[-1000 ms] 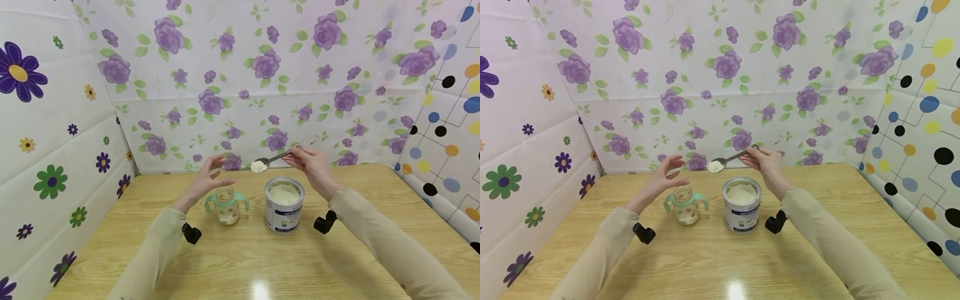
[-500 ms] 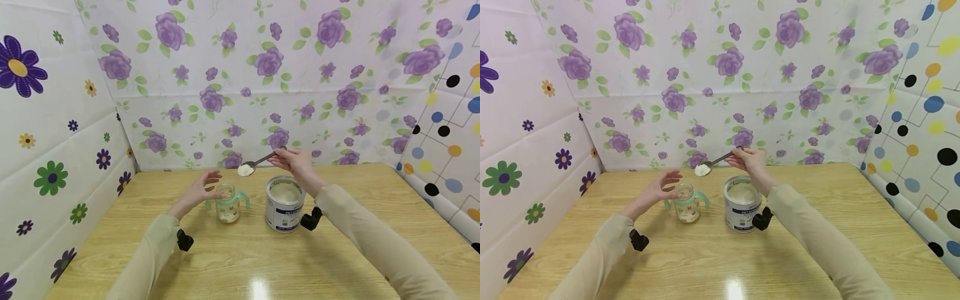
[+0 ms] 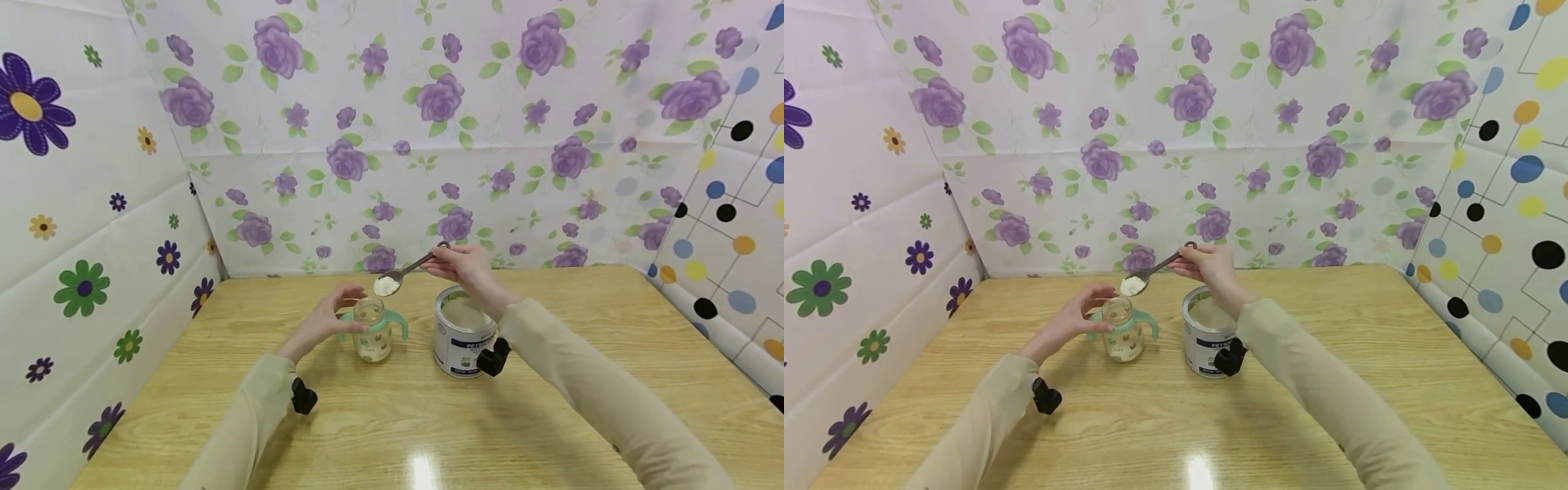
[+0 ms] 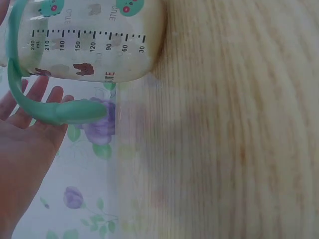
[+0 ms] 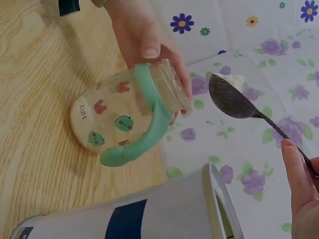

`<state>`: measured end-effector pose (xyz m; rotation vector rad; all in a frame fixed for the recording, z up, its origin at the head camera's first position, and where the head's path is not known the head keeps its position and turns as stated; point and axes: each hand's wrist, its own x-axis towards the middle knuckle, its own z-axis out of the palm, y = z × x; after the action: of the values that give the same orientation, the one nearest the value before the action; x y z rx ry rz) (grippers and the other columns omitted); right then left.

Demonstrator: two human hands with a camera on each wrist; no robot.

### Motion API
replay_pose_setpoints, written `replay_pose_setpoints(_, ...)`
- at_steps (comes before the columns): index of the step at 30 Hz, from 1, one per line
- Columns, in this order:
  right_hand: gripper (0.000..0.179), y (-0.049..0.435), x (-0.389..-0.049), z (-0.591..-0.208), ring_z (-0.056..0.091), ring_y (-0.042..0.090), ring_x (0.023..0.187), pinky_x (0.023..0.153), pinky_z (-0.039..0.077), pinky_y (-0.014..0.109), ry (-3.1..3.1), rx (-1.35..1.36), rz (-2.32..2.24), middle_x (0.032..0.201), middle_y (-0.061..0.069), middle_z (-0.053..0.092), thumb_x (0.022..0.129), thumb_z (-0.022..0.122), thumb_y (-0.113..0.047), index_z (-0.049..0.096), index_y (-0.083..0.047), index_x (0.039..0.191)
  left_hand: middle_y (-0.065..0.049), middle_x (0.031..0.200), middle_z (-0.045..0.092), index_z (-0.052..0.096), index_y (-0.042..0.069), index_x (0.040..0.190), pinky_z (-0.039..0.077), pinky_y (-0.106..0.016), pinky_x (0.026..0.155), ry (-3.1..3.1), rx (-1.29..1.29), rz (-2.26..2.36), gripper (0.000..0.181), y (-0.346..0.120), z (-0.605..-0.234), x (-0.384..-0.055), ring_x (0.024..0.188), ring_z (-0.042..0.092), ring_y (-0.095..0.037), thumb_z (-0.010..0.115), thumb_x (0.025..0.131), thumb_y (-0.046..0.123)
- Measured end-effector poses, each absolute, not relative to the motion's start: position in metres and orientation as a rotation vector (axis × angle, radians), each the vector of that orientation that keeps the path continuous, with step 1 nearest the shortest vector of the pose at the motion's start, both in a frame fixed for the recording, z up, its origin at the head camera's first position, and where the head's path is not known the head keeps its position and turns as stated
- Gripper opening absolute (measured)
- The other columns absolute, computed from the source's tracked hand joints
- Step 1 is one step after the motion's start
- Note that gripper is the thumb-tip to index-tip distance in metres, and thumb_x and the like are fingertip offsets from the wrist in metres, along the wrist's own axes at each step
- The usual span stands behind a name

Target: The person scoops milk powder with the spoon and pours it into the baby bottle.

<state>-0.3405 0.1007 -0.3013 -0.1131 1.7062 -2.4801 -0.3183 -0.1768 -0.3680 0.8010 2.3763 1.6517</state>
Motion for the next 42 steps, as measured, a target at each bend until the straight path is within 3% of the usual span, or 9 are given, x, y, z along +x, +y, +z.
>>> replay_pose_setpoints(10,0.023,0.091,-0.342,-0.306,0.065,0.025,0.075,0.075,0.049,0.032,1.813,-0.127,-2.405,0.079,0.018,0.065,0.089,0.057,-0.003,0.058,0.012,0.107,-0.018,0.123,0.046,0.042,0.002,0.130,0.037,-0.047,0.088,2.348,0.833,1.664,0.065,-0.175,-0.378,-0.323,0.113,0.041,-0.036,0.075,0.075,0.007)
replay_pose_setpoints(15,0.021,0.084,-0.341,-0.308,0.065,0.026,0.073,0.073,0.049,0.033,1.820,-0.146,-2.416,0.077,0.020,0.064,0.087,0.059,-0.001,0.059,0.013,0.104,-0.019,0.122,0.048,0.043,0.001,0.130,0.036,-0.045,0.090,2.320,0.805,1.659,0.062,-0.175,-0.379,-0.323,0.112,0.043,-0.034,0.074,0.076,0.008)
replay_pose_setpoints(27,0.024,0.073,-0.339,-0.307,0.065,0.026,0.069,0.068,0.051,0.033,1.906,-0.191,-2.389,0.074,0.021,0.064,0.087,0.059,0.000,0.058,0.016,0.104,-0.005,0.117,0.052,0.049,0.012,0.125,0.040,-0.040,0.087,2.369,0.783,1.640,0.061,-0.179,-0.399,-0.339,0.106,0.049,-0.021,0.078,0.073,0.022)
replay_pose_setpoints(34,0.022,0.067,-0.335,-0.308,0.065,0.025,0.068,0.068,0.051,0.034,2.032,-0.319,-2.340,0.076,0.023,0.063,0.086,0.060,0.000,0.059,0.016,0.102,-0.004,0.114,0.055,0.050,0.012,0.123,0.040,-0.039,0.087,2.363,0.781,1.638,0.057,-0.178,-0.398,-0.340,0.105,0.050,-0.021,0.077,0.073,0.019)
replay_pose_setpoints(42,0.018,0.060,-0.331,-0.311,0.063,0.035,0.073,0.065,0.051,0.034,2.149,-0.558,-2.261,0.077,0.026,0.062,0.085,0.060,0.001,0.062,0.017,0.093,-0.006,0.114,0.055,0.050,0.008,0.124,0.039,-0.040,0.088,2.346,0.749,1.657,0.057,-0.179,-0.398,-0.339,0.105,0.050,-0.022,0.077,0.074,0.013)
